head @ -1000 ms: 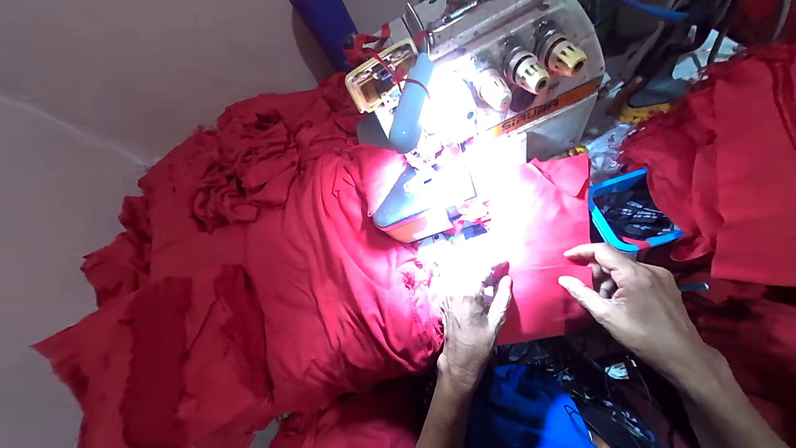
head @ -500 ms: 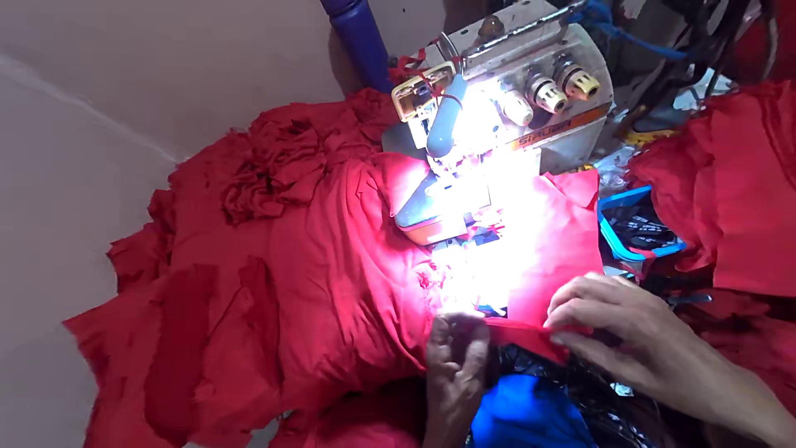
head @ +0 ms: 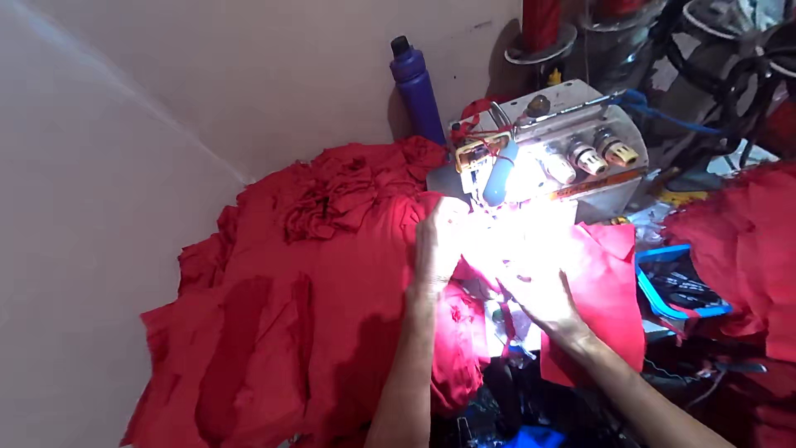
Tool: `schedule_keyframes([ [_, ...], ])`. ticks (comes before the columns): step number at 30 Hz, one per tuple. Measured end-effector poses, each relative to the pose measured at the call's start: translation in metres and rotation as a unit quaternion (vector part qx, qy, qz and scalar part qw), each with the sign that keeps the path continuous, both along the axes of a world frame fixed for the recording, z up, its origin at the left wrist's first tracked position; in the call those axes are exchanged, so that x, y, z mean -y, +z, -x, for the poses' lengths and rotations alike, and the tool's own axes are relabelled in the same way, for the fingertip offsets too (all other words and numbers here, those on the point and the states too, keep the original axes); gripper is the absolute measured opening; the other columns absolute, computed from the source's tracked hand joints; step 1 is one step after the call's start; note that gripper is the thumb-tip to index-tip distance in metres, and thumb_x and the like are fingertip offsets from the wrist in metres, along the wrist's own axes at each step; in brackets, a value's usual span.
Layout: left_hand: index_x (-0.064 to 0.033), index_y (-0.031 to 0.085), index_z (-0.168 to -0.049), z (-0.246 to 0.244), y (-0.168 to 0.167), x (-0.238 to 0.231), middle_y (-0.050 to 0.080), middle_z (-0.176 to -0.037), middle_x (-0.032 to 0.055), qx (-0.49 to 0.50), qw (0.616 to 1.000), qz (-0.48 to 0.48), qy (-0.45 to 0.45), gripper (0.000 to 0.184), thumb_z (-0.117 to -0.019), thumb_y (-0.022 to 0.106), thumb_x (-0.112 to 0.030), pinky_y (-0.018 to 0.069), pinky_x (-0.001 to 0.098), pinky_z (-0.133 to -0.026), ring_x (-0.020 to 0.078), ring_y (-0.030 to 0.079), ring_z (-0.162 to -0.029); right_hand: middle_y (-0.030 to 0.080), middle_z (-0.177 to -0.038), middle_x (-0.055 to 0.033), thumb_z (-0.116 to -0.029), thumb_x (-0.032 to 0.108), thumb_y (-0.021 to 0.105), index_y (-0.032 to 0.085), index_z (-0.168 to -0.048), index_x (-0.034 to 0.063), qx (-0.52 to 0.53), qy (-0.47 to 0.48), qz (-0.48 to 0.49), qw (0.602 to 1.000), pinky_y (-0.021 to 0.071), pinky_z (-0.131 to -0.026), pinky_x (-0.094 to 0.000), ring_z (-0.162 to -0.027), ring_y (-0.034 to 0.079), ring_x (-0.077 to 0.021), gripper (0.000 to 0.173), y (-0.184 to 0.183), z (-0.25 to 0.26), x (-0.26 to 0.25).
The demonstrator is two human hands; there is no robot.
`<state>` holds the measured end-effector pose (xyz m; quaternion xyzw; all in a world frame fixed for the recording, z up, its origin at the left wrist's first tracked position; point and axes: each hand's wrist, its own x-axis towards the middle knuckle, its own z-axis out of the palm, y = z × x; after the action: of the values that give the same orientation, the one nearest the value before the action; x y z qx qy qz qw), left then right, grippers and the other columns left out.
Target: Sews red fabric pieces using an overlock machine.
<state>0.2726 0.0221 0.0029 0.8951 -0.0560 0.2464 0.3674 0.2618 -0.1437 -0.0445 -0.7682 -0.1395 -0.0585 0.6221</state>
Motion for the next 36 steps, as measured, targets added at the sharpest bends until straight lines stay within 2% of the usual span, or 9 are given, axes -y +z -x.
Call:
schedule_keyframes([
  [5,-0.0013,0.073,-0.102,-0.007,-0.020,0.017,0.067,-0.107,0.0185,0.054,0.989,-0.105,0.086,0.017,-0.0909,0.073,-0.013,0.0490,0.0534,-0.086,0.0357,0.063,-0.103,0.062,-0.066,0.0024,-0.0960,0.015,0.065,0.070,-0.089,-0.0032,-0.019,0.008,0.028,0.999,0.0524,-0.059,-0.0159,-0.058,0.059,0.0023,0.020,-0.005,0.015,0.004],
  [9,-0.0021,0.077,-0.092,0.018,-0.037,0.040,0.072,-0.099,0.0180,0.111,0.970,-0.176,0.128,0.011,-0.0881,0.069,-0.008,0.0505,0.0518,-0.083,0.0362,0.067,-0.097,0.067,-0.076,-0.0033,-0.0924,0.014,0.064,0.070,-0.100,-0.0072,0.013,-0.018,0.029,0.999,0.0536,-0.063,-0.0156,-0.065,0.062,0.0010,0.024,-0.017,0.036,0.012],
  [11,-0.0067,0.080,-0.093,0.029,-0.045,0.051,0.075,-0.097,0.0144,0.130,0.954,-0.213,0.163,0.012,-0.0882,0.071,-0.012,0.0515,0.0488,-0.087,0.0333,0.070,-0.095,0.066,-0.079,-0.0020,-0.0906,0.014,0.064,0.070,-0.097,-0.0044,0.031,-0.037,0.011,0.999,0.0518,-0.062,-0.0123,-0.065,0.061,0.0036,0.020,-0.023,0.040,0.015],
  [17,-0.0015,0.079,-0.102,0.022,-0.047,0.057,0.075,-0.102,0.0161,0.101,0.963,-0.170,0.185,0.018,-0.0872,0.070,-0.008,0.0528,0.0450,-0.093,0.0327,0.071,-0.100,0.068,-0.080,-0.0030,-0.0897,0.010,0.063,0.067,-0.109,-0.0090,0.072,-0.055,-0.020,0.996,0.0536,-0.060,-0.0111,-0.063,0.062,0.0048,0.027,-0.018,0.023,0.011],
  [23,-0.0020,0.075,-0.113,0.008,-0.035,0.050,0.073,-0.115,0.0159,0.047,0.976,-0.133,0.166,0.024,-0.0911,0.067,-0.008,0.0491,0.0465,-0.102,0.0318,0.067,-0.113,0.070,-0.079,-0.0048,-0.0918,0.010,0.061,0.073,-0.105,-0.0044,0.087,-0.070,-0.001,0.994,0.0549,-0.060,-0.0151,-0.063,0.064,0.0009,0.023,-0.012,0.000,0.004],
  [26,0.0007,0.065,-0.132,-0.003,-0.020,0.031,0.064,-0.134,0.0210,-0.069,0.985,-0.119,0.108,0.046,-0.0917,0.072,-0.019,0.0432,0.0529,-0.108,0.0355,0.060,-0.127,0.072,-0.081,-0.0084,-0.0959,0.018,0.059,0.077,-0.103,0.0031,0.128,-0.097,0.093,0.983,0.0550,-0.065,-0.0324,-0.068,0.067,-0.0138,0.024,-0.008,-0.012,0.004],
  [29,-0.0045,0.060,-0.138,-0.022,-0.009,0.011,0.063,-0.136,0.0194,-0.125,0.980,-0.125,0.091,0.041,-0.0999,0.064,-0.019,0.0440,0.0572,-0.106,0.0366,0.060,-0.126,0.069,-0.075,-0.0116,-0.0956,0.020,0.059,0.076,-0.098,0.0010,0.151,-0.110,0.162,0.969,0.0533,-0.058,-0.0453,-0.065,0.067,-0.0253,0.025,-0.007,-0.018,0.008],
  [31,-0.0075,0.061,-0.133,-0.038,-0.004,-0.002,0.067,-0.126,0.0194,-0.119,0.982,-0.124,0.082,0.031,-0.1032,0.059,-0.016,0.0495,0.0615,-0.092,0.0398,0.065,-0.112,0.067,-0.073,-0.0109,-0.0961,0.021,0.057,0.075,-0.095,0.0013,0.159,-0.109,0.181,0.964,0.0511,-0.056,-0.0441,-0.064,0.065,-0.0250,0.026,-0.008,-0.013,0.013],
  [36,-0.0040,0.057,-0.140,-0.096,-0.004,-0.039,0.064,-0.132,0.0204,-0.169,0.980,-0.052,0.088,0.039,-0.1088,0.044,-0.023,0.0463,0.0578,-0.104,0.0358,0.063,-0.121,0.077,-0.092,-0.0084,-0.0960,0.019,0.055,0.079,-0.101,0.0093,0.215,-0.077,0.192,0.954,0.0556,-0.072,-0.0365,-0.084,0.073,-0.0189,0.026,-0.011,0.019,0.051],
])
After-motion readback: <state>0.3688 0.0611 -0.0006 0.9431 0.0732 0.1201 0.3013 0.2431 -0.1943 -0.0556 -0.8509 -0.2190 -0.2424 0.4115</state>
